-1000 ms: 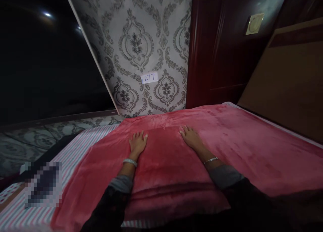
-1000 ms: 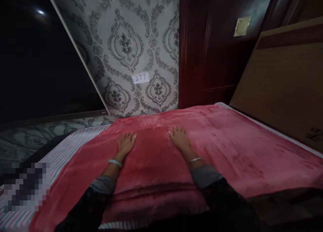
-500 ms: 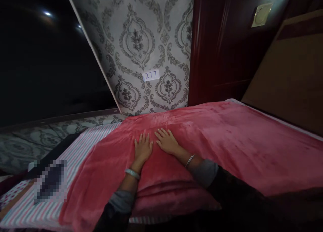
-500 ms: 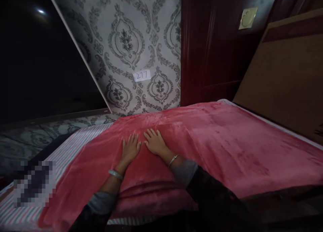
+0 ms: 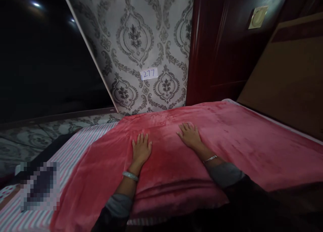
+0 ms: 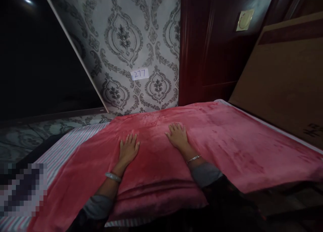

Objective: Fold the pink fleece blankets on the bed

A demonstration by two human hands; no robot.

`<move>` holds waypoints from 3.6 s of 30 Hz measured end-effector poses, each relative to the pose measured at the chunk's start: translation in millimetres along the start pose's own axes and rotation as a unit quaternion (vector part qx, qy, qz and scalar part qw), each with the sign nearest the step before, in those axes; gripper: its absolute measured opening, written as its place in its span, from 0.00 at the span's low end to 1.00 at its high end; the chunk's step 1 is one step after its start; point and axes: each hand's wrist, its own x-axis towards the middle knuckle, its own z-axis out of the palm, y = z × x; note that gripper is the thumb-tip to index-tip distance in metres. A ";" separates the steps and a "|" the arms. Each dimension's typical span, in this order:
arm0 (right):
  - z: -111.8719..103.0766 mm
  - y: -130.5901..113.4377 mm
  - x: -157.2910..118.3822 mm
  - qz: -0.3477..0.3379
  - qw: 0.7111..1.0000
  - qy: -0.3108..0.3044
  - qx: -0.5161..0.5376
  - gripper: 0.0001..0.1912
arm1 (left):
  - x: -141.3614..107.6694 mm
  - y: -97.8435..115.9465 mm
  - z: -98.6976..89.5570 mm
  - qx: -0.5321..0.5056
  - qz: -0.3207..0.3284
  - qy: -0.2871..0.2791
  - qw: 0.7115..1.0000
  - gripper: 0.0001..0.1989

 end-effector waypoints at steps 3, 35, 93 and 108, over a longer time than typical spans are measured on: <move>0.3 17.3 -8.9 0.040 0.999 -0.011 0.015 0.30 | -0.5 0.0 -1.3 -0.004 -0.001 0.000 1.000 0.29; -11.5 15.6 -133.6 -0.032 0.999 -0.010 0.025 0.33 | -86.7 16.7 -11.1 -0.011 0.056 -0.036 0.998 0.29; -29.9 -89.3 -96.0 -0.405 0.840 -0.218 0.287 0.28 | 85.3 -18.2 5.5 -0.096 0.237 -0.141 0.956 0.27; -43.3 -92.3 -90.9 -0.414 0.854 -0.218 0.227 0.30 | 55.1 -28.8 -30.3 -0.005 0.048 -0.048 0.998 0.29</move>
